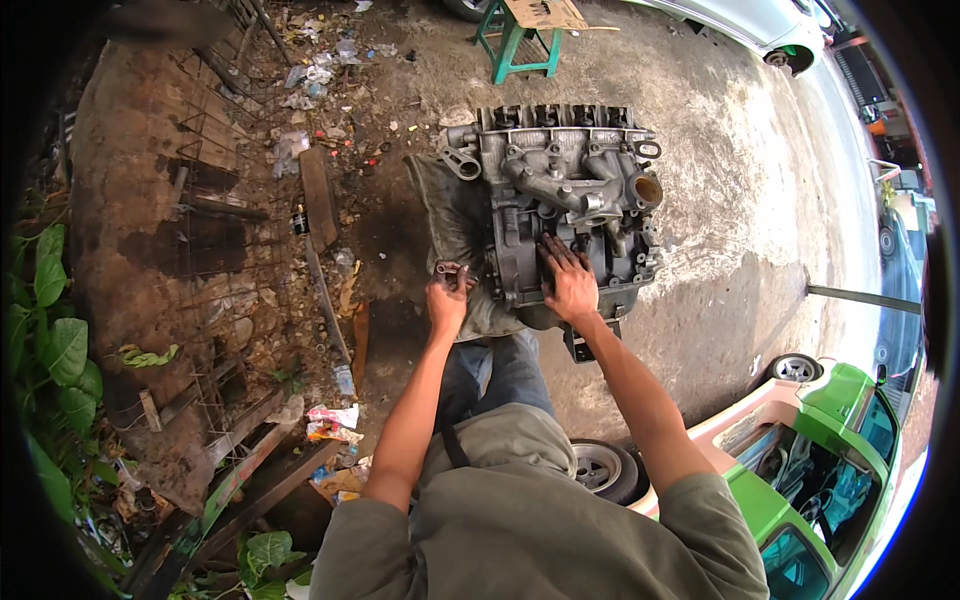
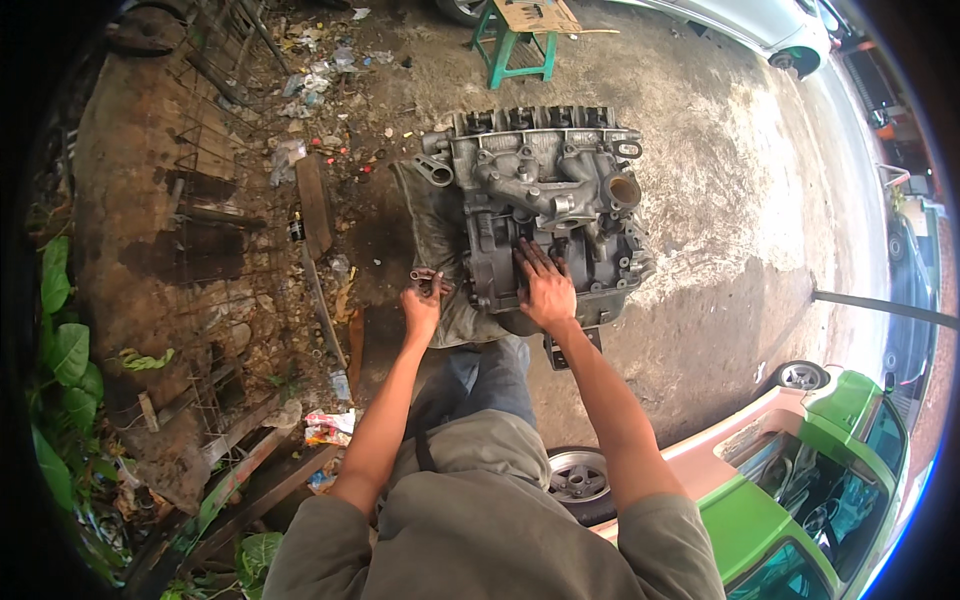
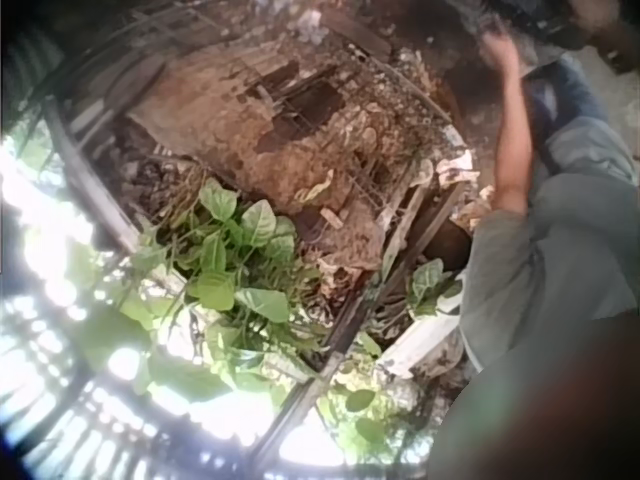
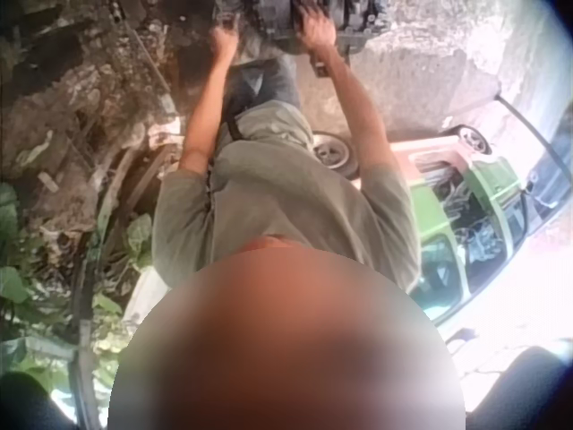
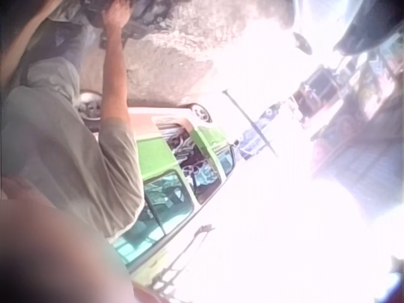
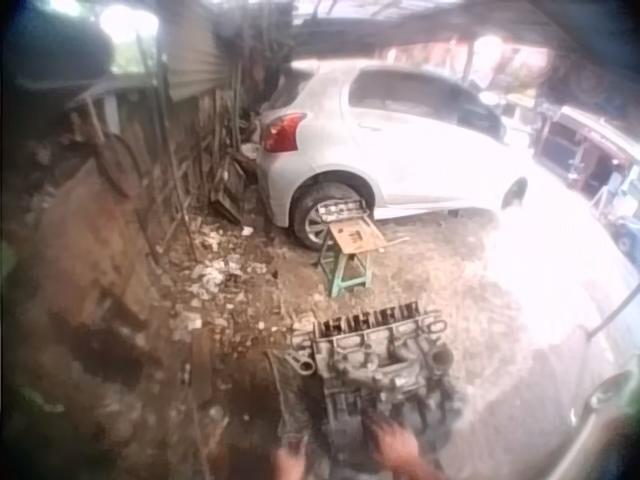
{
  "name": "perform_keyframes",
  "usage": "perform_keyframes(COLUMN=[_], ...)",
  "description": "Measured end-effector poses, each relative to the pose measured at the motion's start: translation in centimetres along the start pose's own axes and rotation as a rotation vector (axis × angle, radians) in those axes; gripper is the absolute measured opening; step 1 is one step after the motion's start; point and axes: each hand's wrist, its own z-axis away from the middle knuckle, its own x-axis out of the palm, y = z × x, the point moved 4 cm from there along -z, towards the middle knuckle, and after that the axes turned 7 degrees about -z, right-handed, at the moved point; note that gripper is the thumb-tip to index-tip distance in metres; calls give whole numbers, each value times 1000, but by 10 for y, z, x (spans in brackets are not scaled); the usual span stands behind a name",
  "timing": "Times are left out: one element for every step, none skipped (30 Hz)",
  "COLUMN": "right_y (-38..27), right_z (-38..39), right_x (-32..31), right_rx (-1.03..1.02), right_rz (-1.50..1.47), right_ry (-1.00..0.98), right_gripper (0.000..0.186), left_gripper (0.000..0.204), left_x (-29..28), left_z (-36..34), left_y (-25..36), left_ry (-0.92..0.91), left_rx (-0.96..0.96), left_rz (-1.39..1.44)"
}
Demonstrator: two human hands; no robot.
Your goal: The person uses a wrench to tighten bolts on a car engine block resting on a cloth on the ground. They repeatedly turn the wrench on different bolts while stabilizing the engine with the other hand.
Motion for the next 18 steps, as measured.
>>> perform_keyframes(right_y=[0,-1,0,0,2,2,3,4,5,5,5,5,4,5,5,5,5,5], right_z=[0,0,-1,-3,-3,-9,-9,-10,-10,-10,-11,-10,-9,-10,-10,-10,-10,-10], right_x=[0,-1,0,0,2,0,0,1,1,1,1,1,1,1,1,1,1,0], right_rx=[-2,-6,2,8,45,17,24,28,31,30,34,29,26,25,24,28,39,22], right_rz=[1,3,3,5,13,10,12,13,13,12,11,8,7,8,-1,-9,-16,-33], right_ry=[1,8,-4,-10,-63,-15,-29,-40,-48,-51,-64,-59,-64,-71,-73,-79,-88,-76], right_gripper=[81,81,80,80,79,79,79,79,79,78,78,78,77,77,77,76,76,77], left_gripper=[15,15,16,17,18,24,25,26,27,27,27,27,27,27,27,28,28,28], left_x=[3,6,10,13,17,23,26,27,28,30,31,31,31,31,32,34,36,38], left_z=[-2,-5,-8,-12,-16,-28,-34,-40,-45,-48,-50,-51,-53,-56,-58,-61,-66,-71], left_y=[-1,-2,-4,-5,-7,-7,-7,-6,-6,-2,1,4,7,9,10,10,11,10], left_ry=[5,12,-4,-20,-38,-39,-44,-55,-85,-79,-92,-105,-109,-110,-112,-140,-168,-205], left_rx=[-27,-54,-77,-101,-131,-149,-137,-137,-188,-144,-151,-159,-172,-185,-200,-215,-227,-250], left_rz=[-25,-51,-75,-100,-125,-36,-98,-164,-246,-240,-250,-261,-255,-247,-240,-295,-351,-405])
